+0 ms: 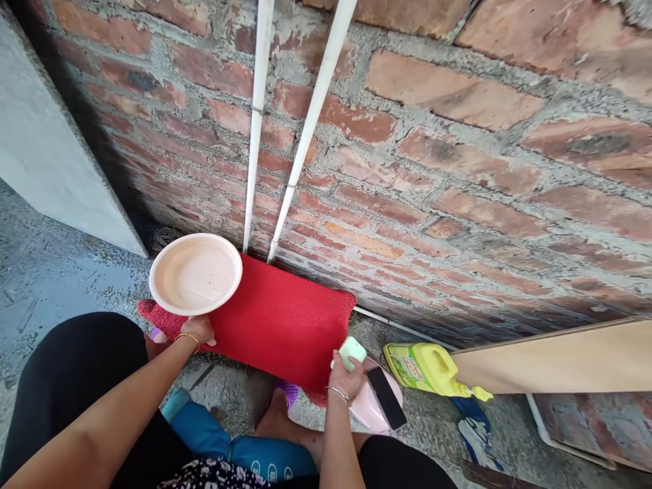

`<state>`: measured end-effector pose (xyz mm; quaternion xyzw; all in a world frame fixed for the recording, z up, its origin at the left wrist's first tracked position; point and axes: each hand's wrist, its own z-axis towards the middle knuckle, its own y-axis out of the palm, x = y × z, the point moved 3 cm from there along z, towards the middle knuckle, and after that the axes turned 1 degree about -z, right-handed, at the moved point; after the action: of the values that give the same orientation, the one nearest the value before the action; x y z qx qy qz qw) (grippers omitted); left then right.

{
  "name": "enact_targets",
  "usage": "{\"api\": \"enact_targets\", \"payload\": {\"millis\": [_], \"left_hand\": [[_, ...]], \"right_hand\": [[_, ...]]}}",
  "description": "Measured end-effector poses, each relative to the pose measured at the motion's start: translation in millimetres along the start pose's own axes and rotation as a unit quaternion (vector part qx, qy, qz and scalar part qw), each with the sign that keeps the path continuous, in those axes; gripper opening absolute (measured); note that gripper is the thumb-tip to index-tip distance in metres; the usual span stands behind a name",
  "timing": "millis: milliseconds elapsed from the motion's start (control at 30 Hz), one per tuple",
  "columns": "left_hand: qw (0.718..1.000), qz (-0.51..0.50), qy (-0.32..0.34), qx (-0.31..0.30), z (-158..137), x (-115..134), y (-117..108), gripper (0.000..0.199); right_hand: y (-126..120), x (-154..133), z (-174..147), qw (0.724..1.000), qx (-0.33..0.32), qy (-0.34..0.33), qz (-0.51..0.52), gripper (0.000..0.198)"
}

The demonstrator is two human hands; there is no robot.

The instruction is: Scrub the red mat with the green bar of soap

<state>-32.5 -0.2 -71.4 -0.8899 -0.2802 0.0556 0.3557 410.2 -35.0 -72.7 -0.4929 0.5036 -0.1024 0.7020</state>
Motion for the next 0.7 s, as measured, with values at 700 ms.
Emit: {"api": "enact_targets", "payload": {"millis": [700], "left_hand": [[0.999,0.033,-0.022,-0.016,-8.9,3.1,-8.4,0.069]], "right_hand": [[-24.7,20.4,-16.7,0.993,-0.044,0.012,-0.110,0.041]]}}
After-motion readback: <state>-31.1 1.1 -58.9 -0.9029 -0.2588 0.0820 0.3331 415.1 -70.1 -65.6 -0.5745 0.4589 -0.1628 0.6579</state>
